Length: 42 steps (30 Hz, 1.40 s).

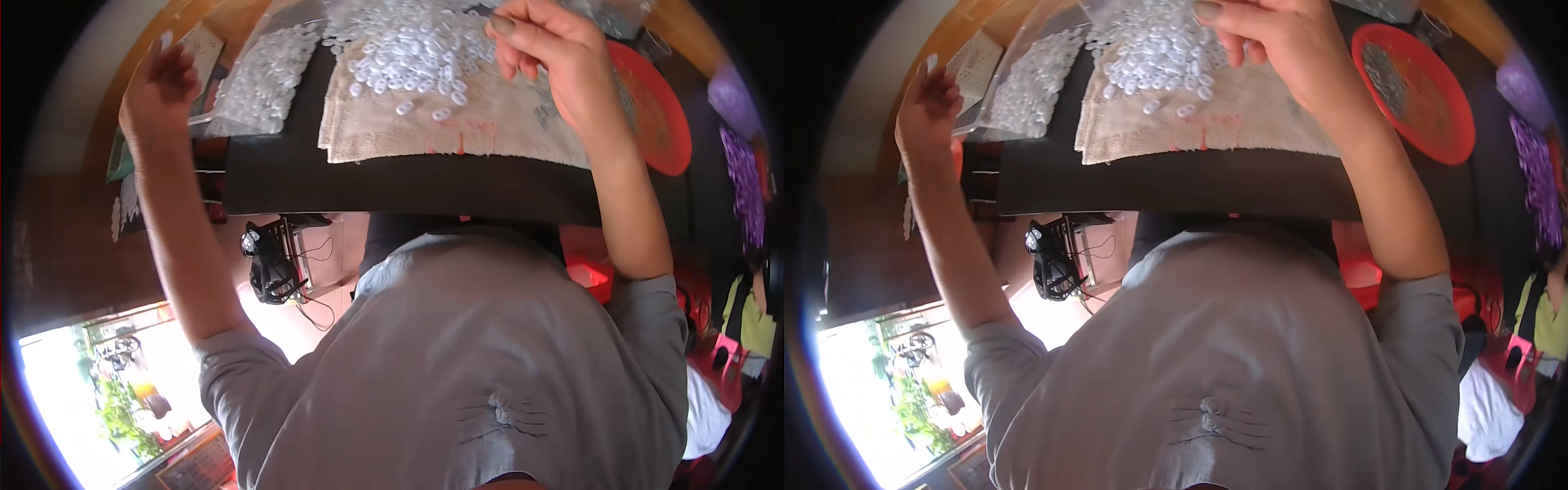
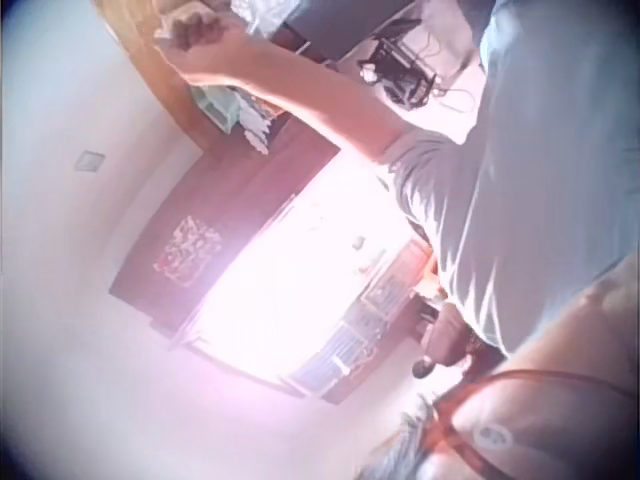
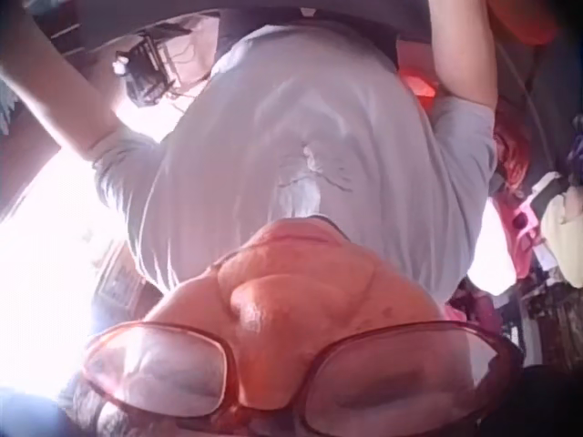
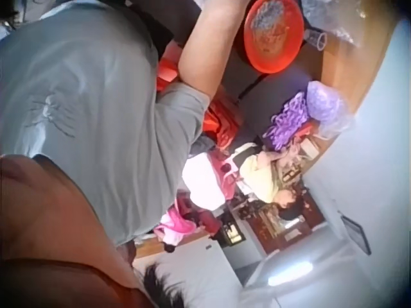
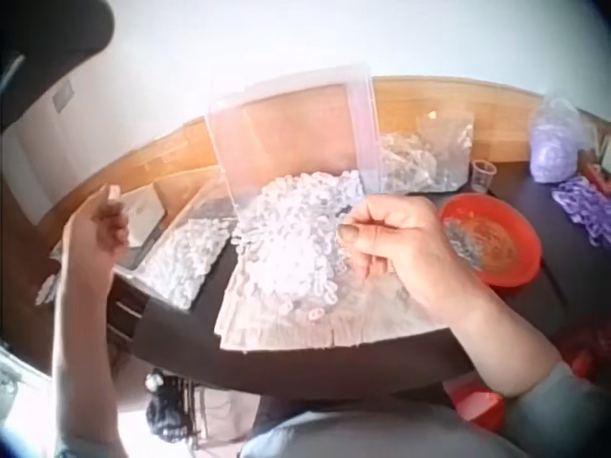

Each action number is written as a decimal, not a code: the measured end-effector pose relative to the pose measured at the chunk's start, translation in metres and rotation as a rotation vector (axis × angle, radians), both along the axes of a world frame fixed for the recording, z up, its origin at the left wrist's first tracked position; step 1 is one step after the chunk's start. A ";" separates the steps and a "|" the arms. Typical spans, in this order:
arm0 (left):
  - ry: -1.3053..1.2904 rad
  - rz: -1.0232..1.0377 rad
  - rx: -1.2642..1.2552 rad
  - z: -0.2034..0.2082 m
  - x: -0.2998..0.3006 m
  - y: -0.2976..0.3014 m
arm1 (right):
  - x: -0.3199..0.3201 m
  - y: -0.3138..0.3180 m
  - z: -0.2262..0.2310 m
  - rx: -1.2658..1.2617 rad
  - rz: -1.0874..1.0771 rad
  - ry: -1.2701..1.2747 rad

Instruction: Assembling small white plastic components by hand at a workbench.

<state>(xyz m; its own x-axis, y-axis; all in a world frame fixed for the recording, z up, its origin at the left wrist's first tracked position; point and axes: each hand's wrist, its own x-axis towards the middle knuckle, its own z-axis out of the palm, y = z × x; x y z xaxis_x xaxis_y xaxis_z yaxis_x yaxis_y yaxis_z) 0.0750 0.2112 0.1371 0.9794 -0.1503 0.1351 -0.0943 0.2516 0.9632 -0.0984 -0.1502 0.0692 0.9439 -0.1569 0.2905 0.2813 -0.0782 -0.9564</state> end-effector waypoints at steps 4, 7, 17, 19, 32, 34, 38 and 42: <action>-0.243 0.366 0.280 -0.014 -0.037 -0.048 | -0.007 -0.007 0.005 0.038 -0.031 0.002; -0.422 0.009 0.478 -0.055 -0.067 -0.109 | -0.004 -0.022 -0.002 -0.035 -0.101 -0.059; -1.405 -0.437 0.948 -0.152 -0.085 -0.219 | -0.005 -0.027 -0.009 -0.041 -0.061 0.068; -1.406 -0.462 0.944 -0.155 -0.083 -0.223 | -0.001 -0.034 -0.021 -0.046 -0.110 0.083; -1.265 -0.540 0.935 -0.150 -0.066 -0.226 | -0.004 -0.037 -0.030 0.001 -0.084 0.101; -1.165 -0.560 0.865 -0.143 -0.065 -0.224 | -0.004 -0.038 -0.032 -0.021 -0.064 0.069; -0.244 -0.690 0.571 -0.106 -0.068 -0.224 | 0.006 -0.037 -0.048 -0.161 0.152 -0.574; 0.049 -0.744 0.314 -0.097 -0.072 -0.222 | 0.000 -0.024 -0.044 -0.198 -0.031 -0.170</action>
<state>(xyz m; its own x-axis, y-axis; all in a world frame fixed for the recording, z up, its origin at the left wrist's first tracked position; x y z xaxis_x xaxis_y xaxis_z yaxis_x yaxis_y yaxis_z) 0.0035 -0.0111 0.0400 0.6113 -0.7889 -0.0626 0.0359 -0.0514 0.9980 -0.0981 -0.1743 0.0254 0.8745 -0.1095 0.4724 0.4313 -0.2699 -0.8609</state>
